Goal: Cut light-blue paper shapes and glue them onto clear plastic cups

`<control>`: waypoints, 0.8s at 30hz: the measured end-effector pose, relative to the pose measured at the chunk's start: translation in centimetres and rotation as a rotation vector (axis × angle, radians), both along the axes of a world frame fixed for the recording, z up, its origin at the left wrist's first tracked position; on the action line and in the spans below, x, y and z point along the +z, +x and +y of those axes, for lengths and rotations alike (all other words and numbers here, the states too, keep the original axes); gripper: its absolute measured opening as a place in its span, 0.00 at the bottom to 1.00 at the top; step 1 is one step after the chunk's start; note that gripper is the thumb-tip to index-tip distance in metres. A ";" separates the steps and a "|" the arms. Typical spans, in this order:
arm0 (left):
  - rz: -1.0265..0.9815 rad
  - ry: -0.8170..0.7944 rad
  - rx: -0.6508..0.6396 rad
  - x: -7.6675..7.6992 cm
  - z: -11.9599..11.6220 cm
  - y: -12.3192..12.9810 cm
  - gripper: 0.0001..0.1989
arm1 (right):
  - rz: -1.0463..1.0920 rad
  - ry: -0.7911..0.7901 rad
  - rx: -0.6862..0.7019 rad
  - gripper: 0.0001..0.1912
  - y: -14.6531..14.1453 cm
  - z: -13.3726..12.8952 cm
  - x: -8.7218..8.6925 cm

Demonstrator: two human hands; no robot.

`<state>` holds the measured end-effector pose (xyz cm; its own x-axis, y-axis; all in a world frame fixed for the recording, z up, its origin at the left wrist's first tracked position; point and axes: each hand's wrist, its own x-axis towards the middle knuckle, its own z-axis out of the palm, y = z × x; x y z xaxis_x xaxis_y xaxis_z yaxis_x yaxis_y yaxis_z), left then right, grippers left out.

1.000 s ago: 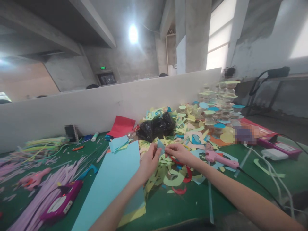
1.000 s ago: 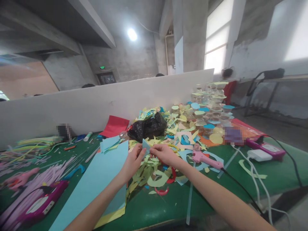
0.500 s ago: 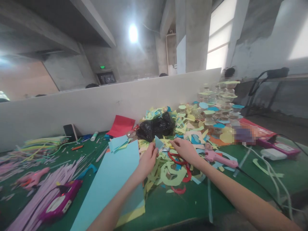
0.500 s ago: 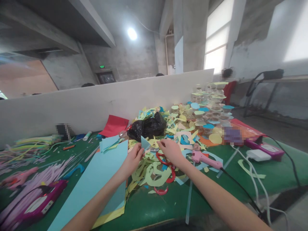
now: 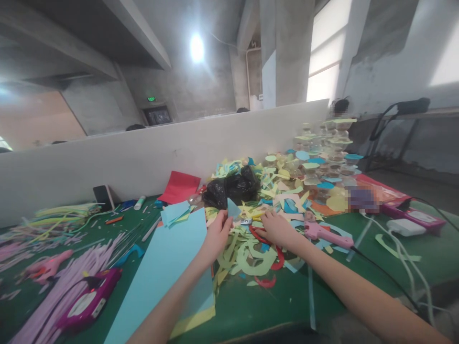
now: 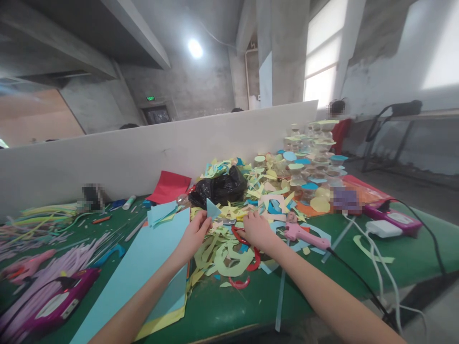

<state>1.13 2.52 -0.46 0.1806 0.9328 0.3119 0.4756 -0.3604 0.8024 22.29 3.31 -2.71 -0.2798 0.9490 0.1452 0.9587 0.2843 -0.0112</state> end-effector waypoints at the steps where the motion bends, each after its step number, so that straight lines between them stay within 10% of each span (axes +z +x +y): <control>1: -0.009 0.000 0.001 0.0 0.0 0.0 0.10 | -0.005 -0.008 0.007 0.23 0.1 0.0 0.2; 11: -0.164 0.099 0.089 0.6 0.1 -0.1 0.10 | 0.057 0.117 0.010 0.17 -0.4 -0.6 2.0; 24: -0.311 0.142 0.257 1.8 0.6 -1.3 0.08 | 0.616 -0.177 -0.140 0.31 -0.3 -0.7 3.6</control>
